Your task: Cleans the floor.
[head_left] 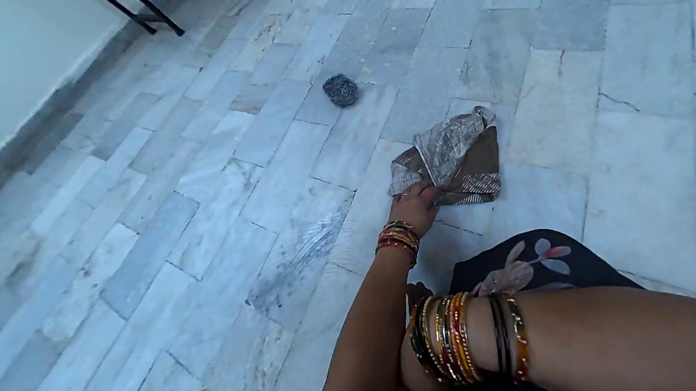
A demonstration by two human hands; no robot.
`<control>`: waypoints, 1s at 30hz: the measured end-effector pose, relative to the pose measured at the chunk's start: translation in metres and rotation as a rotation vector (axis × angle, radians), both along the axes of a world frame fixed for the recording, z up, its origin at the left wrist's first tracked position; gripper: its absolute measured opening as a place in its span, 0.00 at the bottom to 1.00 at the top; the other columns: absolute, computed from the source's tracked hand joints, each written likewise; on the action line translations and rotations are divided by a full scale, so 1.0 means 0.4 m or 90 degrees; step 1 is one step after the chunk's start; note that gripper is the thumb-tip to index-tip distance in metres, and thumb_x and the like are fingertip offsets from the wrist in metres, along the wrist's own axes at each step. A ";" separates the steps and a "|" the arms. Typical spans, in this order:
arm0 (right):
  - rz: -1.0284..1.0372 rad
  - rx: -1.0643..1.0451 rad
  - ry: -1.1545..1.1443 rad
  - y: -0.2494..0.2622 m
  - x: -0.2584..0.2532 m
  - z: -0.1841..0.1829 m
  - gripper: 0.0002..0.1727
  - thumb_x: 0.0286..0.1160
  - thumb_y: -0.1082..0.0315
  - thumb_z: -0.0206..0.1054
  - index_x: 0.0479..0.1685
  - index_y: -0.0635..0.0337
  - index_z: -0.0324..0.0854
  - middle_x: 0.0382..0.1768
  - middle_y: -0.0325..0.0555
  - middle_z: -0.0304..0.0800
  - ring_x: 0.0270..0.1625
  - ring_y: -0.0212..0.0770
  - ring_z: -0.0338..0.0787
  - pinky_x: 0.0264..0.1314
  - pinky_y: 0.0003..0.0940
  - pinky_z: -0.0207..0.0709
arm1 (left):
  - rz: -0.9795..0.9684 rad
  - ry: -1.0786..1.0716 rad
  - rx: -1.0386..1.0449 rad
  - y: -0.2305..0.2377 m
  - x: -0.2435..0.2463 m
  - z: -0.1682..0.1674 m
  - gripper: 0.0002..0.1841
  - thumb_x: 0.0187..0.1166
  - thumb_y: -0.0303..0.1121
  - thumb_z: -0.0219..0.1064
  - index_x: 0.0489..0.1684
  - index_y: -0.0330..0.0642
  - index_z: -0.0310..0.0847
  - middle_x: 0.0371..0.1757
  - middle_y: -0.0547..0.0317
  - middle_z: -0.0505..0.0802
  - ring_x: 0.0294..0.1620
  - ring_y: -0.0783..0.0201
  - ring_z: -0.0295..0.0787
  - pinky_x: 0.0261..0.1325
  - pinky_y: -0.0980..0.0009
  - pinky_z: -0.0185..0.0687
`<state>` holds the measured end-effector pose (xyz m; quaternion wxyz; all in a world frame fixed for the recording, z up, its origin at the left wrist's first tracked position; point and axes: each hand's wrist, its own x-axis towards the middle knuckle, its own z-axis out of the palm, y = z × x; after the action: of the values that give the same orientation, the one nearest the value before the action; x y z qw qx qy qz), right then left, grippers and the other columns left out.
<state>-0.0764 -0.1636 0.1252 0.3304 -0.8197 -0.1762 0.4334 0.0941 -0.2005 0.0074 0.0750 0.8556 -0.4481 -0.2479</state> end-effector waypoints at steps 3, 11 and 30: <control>0.160 0.016 -0.004 0.000 0.050 -0.035 0.29 0.76 0.47 0.74 0.64 0.64 0.87 0.60 0.62 0.90 0.66 0.59 0.87 0.70 0.63 0.73 | 0.061 -0.006 0.007 0.074 0.010 0.011 0.19 0.85 0.34 0.66 0.73 0.47 0.83 0.85 0.52 0.78 0.86 0.46 0.71 0.84 0.39 0.65; 0.226 -0.017 -0.029 -0.025 0.086 0.055 0.33 0.88 0.53 0.64 0.84 0.65 0.71 0.69 0.72 0.84 0.77 0.67 0.80 0.78 0.66 0.65 | 0.289 0.081 -0.064 0.242 -0.042 0.083 0.17 0.91 0.31 0.58 0.71 0.34 0.82 0.69 0.37 0.89 0.72 0.41 0.86 0.79 0.42 0.73; 0.224 -0.009 -0.156 0.029 0.083 -0.128 0.34 0.79 0.41 0.69 0.76 0.57 0.80 0.65 0.69 0.86 0.73 0.72 0.81 0.72 0.80 0.64 | 0.675 -0.009 -0.011 0.519 -0.102 0.092 0.27 0.89 0.41 0.63 0.82 0.35 0.71 0.78 0.33 0.81 0.79 0.38 0.78 0.83 0.43 0.69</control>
<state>-0.0433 -0.1519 0.0741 0.2203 -0.8252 -0.3523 0.3827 0.0532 0.0073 0.0443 0.1940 0.9659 0.0431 -0.1662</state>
